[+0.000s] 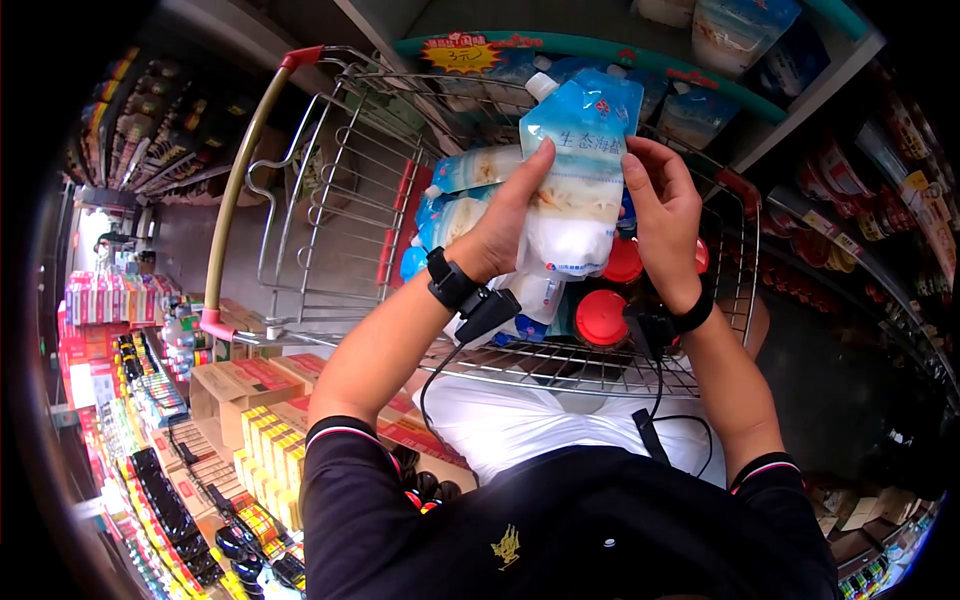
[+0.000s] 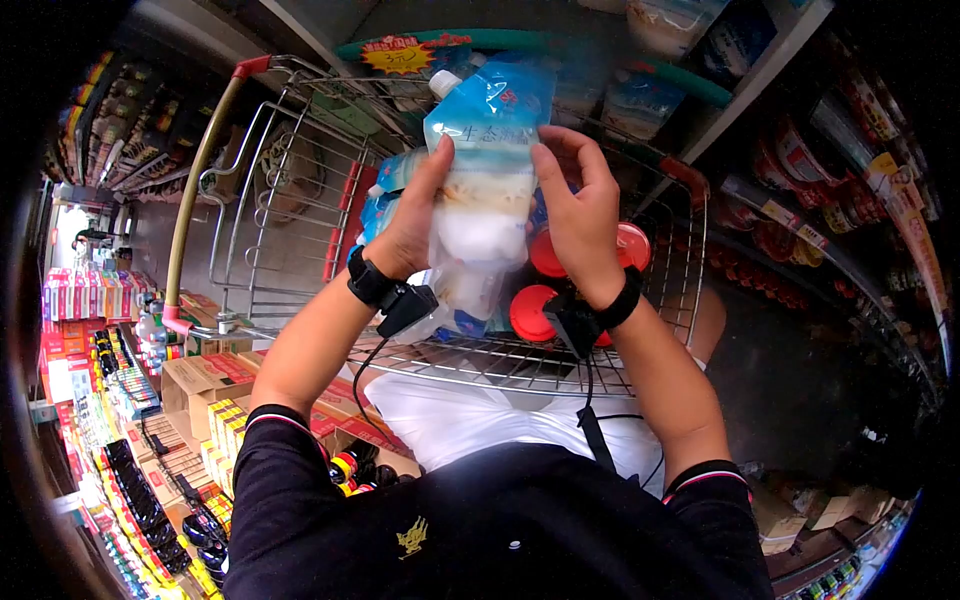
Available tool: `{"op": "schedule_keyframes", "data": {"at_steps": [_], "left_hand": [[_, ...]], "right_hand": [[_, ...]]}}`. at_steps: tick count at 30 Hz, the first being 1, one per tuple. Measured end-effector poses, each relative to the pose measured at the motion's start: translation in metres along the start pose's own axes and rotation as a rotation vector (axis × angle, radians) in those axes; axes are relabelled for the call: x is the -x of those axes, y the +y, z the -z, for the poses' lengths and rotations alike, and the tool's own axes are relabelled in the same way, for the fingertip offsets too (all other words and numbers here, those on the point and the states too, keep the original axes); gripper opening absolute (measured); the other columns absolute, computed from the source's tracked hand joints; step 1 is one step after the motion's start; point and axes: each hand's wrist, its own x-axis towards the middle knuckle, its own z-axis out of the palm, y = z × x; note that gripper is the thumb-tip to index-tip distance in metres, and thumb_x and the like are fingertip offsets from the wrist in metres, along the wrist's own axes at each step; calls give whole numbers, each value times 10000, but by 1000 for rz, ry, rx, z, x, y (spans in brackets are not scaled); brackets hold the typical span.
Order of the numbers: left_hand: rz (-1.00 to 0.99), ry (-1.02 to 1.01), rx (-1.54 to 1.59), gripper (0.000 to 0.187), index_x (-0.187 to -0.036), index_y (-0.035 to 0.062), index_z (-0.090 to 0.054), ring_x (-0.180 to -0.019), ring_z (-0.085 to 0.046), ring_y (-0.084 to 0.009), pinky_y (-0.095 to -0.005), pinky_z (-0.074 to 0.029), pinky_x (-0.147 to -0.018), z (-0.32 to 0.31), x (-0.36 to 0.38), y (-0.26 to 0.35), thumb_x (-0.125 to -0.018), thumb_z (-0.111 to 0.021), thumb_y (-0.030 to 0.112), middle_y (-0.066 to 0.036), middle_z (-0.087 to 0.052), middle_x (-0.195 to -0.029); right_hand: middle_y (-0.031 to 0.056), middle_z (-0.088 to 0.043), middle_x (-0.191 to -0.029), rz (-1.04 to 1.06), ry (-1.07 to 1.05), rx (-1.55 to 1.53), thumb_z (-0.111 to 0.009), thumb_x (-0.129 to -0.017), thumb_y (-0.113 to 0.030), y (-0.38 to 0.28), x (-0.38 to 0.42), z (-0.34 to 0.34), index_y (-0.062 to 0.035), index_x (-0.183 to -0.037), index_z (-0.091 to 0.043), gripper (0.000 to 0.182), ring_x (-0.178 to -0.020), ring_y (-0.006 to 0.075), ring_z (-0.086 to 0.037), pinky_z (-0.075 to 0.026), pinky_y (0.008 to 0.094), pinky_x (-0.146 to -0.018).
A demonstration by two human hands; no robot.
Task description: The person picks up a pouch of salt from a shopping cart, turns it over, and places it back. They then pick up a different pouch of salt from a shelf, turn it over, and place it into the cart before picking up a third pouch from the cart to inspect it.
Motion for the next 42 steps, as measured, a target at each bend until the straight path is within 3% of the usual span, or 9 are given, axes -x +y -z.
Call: {"op": "schedule_keyframes", "data": {"at_steps": [9, 15, 19, 23, 29, 31, 35, 37, 42], "left_hand": [[-25, 24, 4, 612, -1401, 50, -476, -1157, -626, -240, -372, -506, -987, -4, 0, -2, -1025, -402, 528, -114, -604, -1323], [-155, 117, -228, 624, -1377, 45, -498, -1147, -594, -191, -336, -469, -990, 0, -2, -1, -1028, -388, 550, -97, -594, -1307], [-304, 224, -741, 590, -1331, 14, -516, -1069, -576, -151, -306, -462, -939, 10, -9, -1, -1032, -428, 515, -93, -617, -1214], [-512, 288, -783, 416, -1244, -5, -536, -1023, -581, -136, -286, -475, -894, 5, -12, 2, -977, -635, 298, -74, -632, -1138], [-615, 215, -693, 355, -1200, 32, -581, -1050, -584, -149, -297, -483, -883, -8, -12, 9, -892, -729, 132, -65, -618, -1138], [-674, 123, -979, 363, -1184, 52, -599, -1091, -554, -195, -331, -487, -880, -10, -14, 25, -847, -734, 52, -82, -550, -1128], [-886, 61, -1081, 332, -1186, 11, -590, -1035, -606, -211, -321, -492, -895, -58, -16, 76, -868, -687, 3, -112, -615, -1119], [-810, 77, -1080, 290, -1161, -11, -603, -1013, -620, -188, -320, -488, -911, -57, -47, 102, -883, -681, 9, -105, -650, -1107], [-807, 364, -797, 219, -1083, -19, -641, -956, -628, -146, -310, -489, -867, -74, -109, 120, -908, -697, 101, -72, -684, -1019]], "right_hand": [[85, -631, -1105, -26, 2, -118, -648, -959, -152, 1, -3, -2, 0, -1330, -469, 439, -994, 142, -596, -490, 274, -881], [157, -561, -1311, -457, -311, -241, -691, -929, -182, 16, -3, 4, 34, -1396, -396, 593, -1156, 200, -565, -482, 330, -947], [138, -602, -1245, -341, -389, -277, -723, -898, -154, 9, -5, 6, 32, -1359, -438, 572, -1108, 187, -594, -496, 328, -915], [114, -621, -1205, -173, -301, -38, -740, -868, -118, 7, -7, 8, 15, -1342, -459, 567, -1061, 177, -615, -505, 323, -892], [63, -656, -1148, -7, -236, 122, -733, -843, -29, -19, -6, 10, -33, -1255, -569, 443, -1030, 156, -624, -513, 329, -884], [50, -680, -1111, 86, -276, 40, -716, -838, 33, -28, -17, 10, -35, -1169, -633, 348, -1018, 156, -625, -515, 328, -887], [95, -704, -1044, 299, -240, 295, -715, -793, 50, -59, -69, 25, -46, -1091, -676, 315, -975, 193, -657, -525, 339, -861], [120, -696, -1045, 594, -123, 418, -694, -816, 40, -63, -103, 29, -44, -1097, -675, 293, -966, 250, -658, -526, 363, -829], [142, -681, -1054, 523, 98, 393, -679, -858, 8, -68, -159, 27, -34, -1111, -668, 257, -969, 277, -660, -528, 379, -795]]}}
